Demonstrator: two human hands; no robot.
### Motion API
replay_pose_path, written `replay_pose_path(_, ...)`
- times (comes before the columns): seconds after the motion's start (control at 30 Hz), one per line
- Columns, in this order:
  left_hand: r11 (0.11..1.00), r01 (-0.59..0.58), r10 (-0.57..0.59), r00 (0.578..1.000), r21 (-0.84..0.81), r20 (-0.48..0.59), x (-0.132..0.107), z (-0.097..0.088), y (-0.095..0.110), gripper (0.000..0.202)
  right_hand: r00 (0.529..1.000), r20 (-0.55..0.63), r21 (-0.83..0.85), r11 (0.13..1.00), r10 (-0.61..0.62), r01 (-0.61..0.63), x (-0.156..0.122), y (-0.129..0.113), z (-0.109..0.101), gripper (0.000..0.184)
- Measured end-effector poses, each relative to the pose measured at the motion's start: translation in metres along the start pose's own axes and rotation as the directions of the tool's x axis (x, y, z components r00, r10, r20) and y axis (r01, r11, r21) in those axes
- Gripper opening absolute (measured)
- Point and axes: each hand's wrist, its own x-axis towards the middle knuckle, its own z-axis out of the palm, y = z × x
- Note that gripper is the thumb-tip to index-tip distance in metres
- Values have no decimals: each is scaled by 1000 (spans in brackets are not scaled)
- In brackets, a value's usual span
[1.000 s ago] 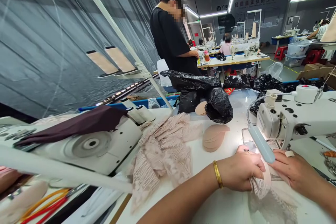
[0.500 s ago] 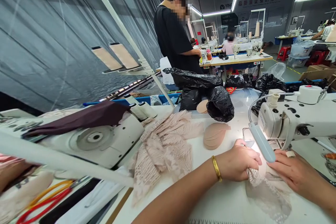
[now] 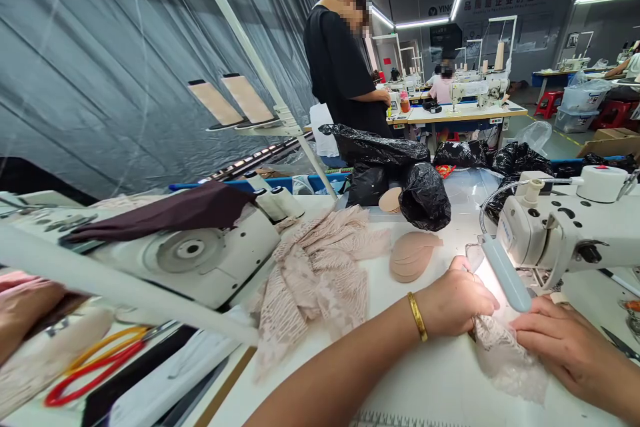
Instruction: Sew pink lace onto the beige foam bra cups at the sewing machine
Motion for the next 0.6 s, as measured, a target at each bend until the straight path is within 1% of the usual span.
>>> replay_pose_path(0.13,996,-23,29,997,85,-65,1,7,0,18,998,-42,-83,996,-37,33,-4,7,6,27)
replay_pose_path(0.17,994,-26,36,995,107,-88,2,9,0,18,999,-44,-102,995,-27,23,-5,9,8,30)
replay_pose_path(0.23,988,-29,50,988,149,-143,2,15,2,18,999,-31,-100,995,22,-25,-7,12,11,33)
replay_pose_path(0.3,980,-24,62,980,195,-191,3,21,4,19,994,-15,-69,992,106,-107,-9,13,13,31)
replay_pose_path(0.43,958,19,53,969,288,-241,6,36,6,18,970,0,-74,968,242,-241,-14,14,17,27)
replay_pose_path(0.5,946,48,38,965,319,-258,8,44,6,18,958,-32,-103,952,286,-287,-16,17,21,32)
replay_pose_path(0.6,940,63,33,961,336,-275,13,53,4,17,933,-124,-155,922,338,-355,-17,23,25,37)
